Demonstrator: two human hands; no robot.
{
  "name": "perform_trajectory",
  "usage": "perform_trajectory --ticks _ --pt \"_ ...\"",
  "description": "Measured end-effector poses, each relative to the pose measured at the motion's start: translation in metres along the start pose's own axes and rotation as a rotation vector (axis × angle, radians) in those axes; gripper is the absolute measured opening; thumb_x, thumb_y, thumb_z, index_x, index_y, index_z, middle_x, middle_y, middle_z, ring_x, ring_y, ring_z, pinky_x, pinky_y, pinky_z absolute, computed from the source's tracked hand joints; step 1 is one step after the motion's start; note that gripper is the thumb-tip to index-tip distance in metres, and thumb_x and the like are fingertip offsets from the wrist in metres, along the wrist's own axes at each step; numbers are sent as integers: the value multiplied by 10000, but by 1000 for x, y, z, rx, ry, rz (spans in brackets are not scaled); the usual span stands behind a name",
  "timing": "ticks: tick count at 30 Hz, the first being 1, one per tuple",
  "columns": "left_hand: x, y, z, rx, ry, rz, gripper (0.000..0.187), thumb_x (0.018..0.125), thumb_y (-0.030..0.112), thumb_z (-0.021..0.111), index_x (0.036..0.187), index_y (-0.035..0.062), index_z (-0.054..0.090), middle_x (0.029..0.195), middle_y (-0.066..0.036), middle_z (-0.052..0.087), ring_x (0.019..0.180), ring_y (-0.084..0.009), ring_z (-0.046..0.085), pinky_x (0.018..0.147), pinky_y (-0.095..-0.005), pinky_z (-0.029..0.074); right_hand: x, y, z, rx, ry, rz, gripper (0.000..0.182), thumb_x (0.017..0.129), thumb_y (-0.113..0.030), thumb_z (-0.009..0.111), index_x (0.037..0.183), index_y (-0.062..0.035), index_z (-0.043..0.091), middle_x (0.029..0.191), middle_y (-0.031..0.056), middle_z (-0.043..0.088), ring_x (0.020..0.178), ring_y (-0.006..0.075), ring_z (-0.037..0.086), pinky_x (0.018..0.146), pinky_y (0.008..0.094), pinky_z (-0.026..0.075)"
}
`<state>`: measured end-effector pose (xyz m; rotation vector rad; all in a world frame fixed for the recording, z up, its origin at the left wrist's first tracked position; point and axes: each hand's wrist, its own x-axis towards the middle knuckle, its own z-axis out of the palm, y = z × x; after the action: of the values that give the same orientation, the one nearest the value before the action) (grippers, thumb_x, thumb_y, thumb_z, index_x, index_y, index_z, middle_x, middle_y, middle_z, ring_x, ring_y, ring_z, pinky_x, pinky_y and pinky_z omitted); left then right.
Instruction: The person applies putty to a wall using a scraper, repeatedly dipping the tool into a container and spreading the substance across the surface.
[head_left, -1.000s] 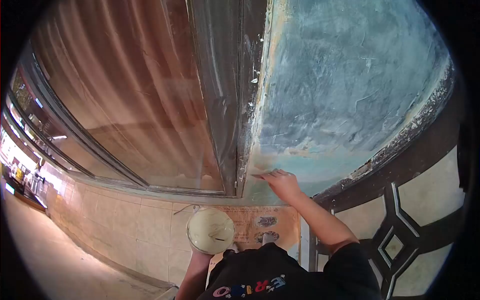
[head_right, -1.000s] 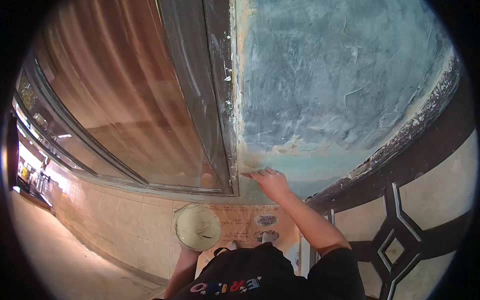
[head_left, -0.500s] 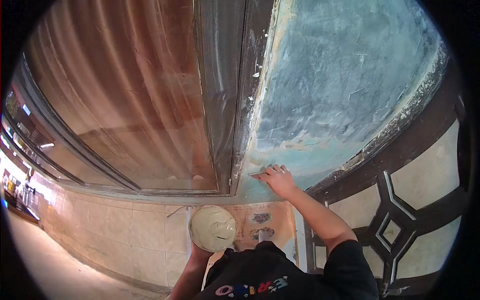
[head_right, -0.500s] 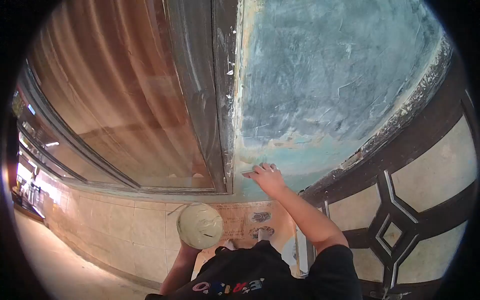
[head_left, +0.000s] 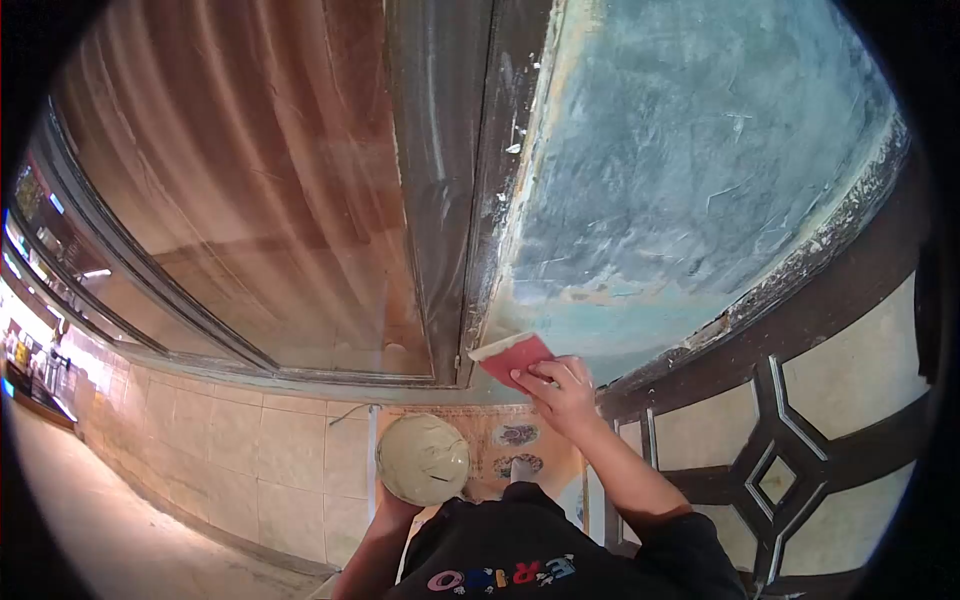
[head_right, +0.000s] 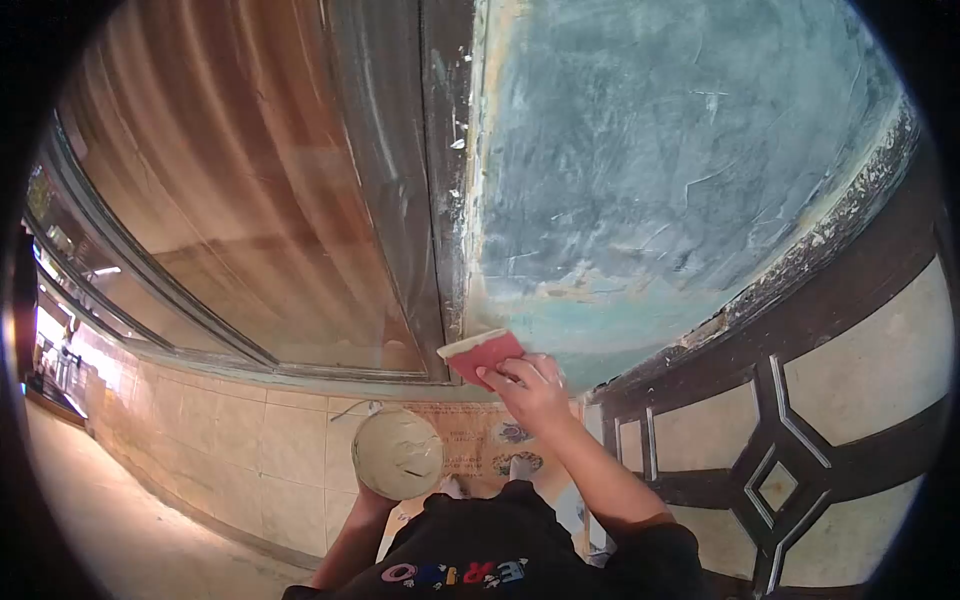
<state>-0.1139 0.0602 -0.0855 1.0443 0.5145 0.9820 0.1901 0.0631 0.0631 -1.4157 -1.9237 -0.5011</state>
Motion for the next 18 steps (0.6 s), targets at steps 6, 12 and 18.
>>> perform_trajectory --ticks 6,12,18 --pt "7 -12 6 -172 99 -135 610 919 222 632 1439 89 341 1411 -102 460 1252 -240 510 1018 -434 469 -77 20 53 939 -86 1265 166 887 -119 681 1034 -75 620 872 19 629 757 126 587 644 303 484" --pt "31 15 64 -417 141 -149 505 1008 374 415 1422 89 376 1369 -109 513 1238 -245 528 1022 -448 463 -146 29 64 1266 -223 1429 158 905 -122 670 1007 -72 560 880 11 624 694 90 575 607 263 481" --pt "32 35 116 81 140 53 548 988 413 435 1426 87 387 1406 -127 487 1268 -293 505 1051 -480 431 -144 52 61 1527 -331 1579 275 940 -129 620 1176 -90 483 1029 87 668 789 174 679 635 298 536"
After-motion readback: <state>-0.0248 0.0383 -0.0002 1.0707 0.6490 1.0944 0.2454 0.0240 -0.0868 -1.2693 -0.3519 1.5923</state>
